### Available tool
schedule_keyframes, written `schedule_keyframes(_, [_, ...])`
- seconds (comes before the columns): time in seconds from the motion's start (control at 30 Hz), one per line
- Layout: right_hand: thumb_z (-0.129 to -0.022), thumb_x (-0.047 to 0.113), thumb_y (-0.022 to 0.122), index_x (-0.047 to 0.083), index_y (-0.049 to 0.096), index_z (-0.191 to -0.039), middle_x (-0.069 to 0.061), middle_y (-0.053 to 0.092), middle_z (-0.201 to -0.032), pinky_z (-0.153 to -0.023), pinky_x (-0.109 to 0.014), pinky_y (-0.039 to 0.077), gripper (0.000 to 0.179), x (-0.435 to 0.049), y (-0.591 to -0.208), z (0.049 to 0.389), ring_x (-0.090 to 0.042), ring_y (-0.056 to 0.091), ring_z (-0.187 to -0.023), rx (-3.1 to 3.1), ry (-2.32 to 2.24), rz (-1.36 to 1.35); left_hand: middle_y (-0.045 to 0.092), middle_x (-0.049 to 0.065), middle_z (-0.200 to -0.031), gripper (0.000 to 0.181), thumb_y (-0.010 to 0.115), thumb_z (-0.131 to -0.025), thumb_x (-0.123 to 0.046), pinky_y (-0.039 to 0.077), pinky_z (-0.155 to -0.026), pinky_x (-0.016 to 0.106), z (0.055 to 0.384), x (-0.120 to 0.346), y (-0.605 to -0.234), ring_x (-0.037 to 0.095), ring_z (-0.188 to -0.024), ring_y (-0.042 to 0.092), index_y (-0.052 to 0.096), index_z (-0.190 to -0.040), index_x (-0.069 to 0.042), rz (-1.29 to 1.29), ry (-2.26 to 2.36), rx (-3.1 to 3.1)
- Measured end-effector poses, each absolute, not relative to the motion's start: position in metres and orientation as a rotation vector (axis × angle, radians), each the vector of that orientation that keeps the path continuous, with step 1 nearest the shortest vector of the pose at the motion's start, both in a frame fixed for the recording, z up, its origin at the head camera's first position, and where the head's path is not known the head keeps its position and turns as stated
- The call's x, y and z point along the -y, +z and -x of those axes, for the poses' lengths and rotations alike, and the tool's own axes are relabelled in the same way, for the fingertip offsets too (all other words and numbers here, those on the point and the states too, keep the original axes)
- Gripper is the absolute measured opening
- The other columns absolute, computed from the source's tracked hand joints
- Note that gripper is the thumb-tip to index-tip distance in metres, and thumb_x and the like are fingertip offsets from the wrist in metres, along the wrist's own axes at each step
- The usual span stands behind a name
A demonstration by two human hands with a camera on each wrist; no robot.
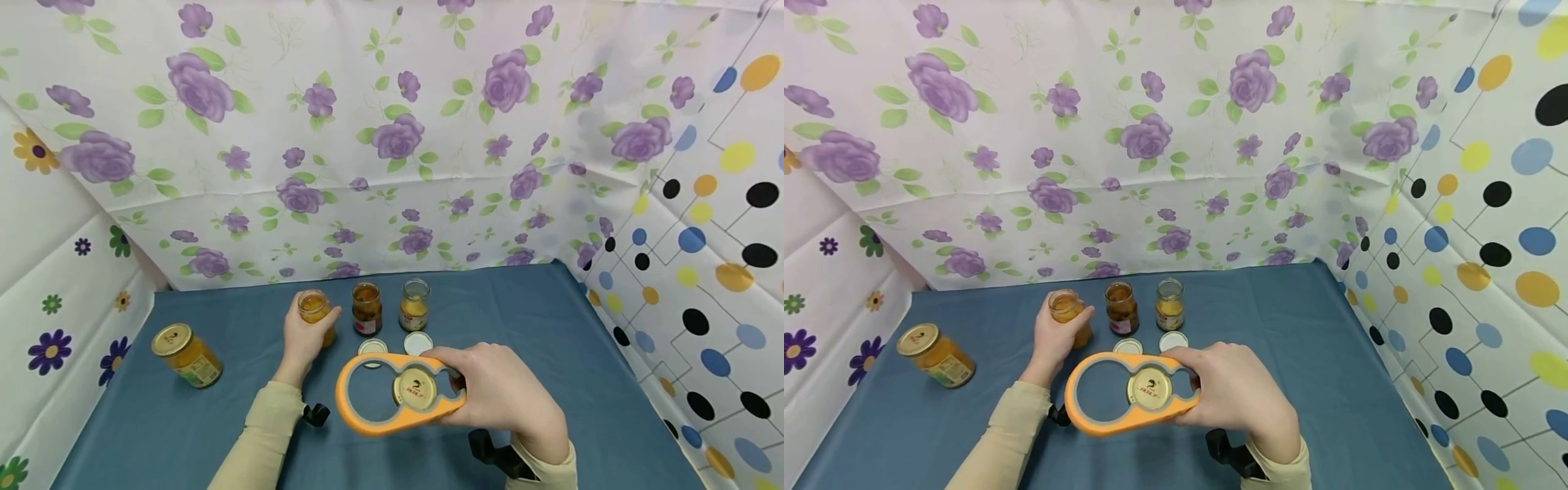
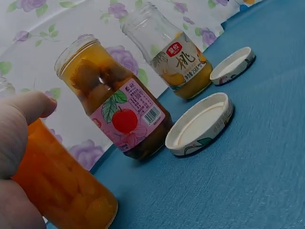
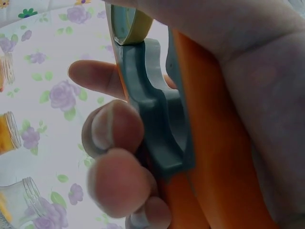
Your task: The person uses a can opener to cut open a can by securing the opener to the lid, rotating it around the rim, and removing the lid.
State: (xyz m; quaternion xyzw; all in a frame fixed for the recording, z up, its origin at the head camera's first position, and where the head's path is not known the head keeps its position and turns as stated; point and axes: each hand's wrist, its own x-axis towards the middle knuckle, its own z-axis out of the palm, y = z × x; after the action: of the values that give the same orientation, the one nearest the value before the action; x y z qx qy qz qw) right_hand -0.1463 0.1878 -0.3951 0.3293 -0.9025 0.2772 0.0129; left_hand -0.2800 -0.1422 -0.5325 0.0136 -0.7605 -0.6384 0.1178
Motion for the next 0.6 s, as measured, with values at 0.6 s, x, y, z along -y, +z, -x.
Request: schedule_keyframes(0.6, [-0.083, 0.072, 0.082, 0.039, 0.069, -0.135, 0.025, 0.048, -0.065, -0.051, -0.024, 0.039, 0.062, -0.1919, -0.392, 0.1449, 0.003, 0.043, -0.054, 2.814, 0.834, -1.014, 0.061, 0.016, -0.119, 0.063, 0.088, -0.092, -0.023, 0.051, -0.093, 0.052, 0.2821, 0.1429, -0.5386, 0.035, -0.105, 0.062, 0.05, -0.14, -0.008, -0.064, -1.791, 2.314])
